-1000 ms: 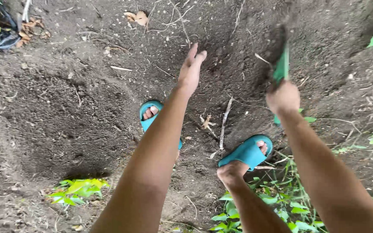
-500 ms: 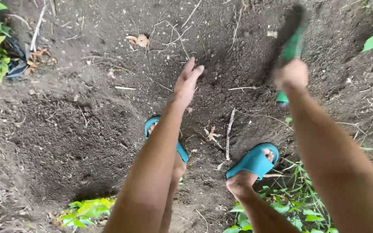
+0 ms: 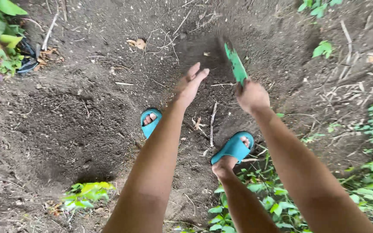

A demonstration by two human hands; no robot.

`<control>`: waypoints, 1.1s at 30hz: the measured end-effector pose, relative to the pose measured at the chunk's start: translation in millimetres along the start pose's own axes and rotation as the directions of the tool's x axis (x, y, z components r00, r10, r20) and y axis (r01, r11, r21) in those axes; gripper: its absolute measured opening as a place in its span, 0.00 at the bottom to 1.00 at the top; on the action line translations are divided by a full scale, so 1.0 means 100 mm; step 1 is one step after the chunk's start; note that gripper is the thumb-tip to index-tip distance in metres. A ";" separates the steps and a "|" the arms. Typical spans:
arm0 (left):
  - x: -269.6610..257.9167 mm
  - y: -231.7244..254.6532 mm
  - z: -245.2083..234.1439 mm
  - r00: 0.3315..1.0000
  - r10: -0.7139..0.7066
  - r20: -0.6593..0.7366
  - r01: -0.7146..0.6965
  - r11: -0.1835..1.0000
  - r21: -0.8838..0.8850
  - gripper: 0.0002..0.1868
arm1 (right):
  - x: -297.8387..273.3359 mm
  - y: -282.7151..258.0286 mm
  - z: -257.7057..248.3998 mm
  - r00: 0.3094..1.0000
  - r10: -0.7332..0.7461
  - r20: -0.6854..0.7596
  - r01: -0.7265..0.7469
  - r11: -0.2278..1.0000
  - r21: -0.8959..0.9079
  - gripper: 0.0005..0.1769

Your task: Use a hand trowel to dig and level dirt in an outdoor garden area.

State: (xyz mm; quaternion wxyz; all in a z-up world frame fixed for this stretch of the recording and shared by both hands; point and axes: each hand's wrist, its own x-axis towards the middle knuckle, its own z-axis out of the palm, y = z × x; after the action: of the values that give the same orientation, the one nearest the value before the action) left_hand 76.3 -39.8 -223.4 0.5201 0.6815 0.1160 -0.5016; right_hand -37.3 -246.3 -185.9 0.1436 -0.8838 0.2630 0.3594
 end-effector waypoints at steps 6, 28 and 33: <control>-0.73 0.10 0.13 0.992 0.001 -0.124 0.013 0.993 0.114 0.25 | -0.76 -0.05 -0.54 0.992 0.126 0.002 -0.124 0.977 0.174 0.26; -1.49 1.35 0.39 0.945 -0.171 -0.279 0.092 0.957 -0.275 0.23 | -0.48 0.52 -1.72 0.927 -0.117 0.357 0.080 0.990 0.118 0.34; -1.30 1.04 1.24 0.849 -0.331 -0.412 0.130 0.886 -0.445 0.25 | -0.21 1.16 -2.20 0.861 -0.497 0.106 0.508 0.840 -0.189 0.32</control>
State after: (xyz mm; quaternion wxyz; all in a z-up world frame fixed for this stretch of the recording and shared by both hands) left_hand 16.0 -140.1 -51.4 0.5378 0.6430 0.4232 -0.3439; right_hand 7.4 -431.2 -23.8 0.1454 -0.9221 -0.0214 0.3579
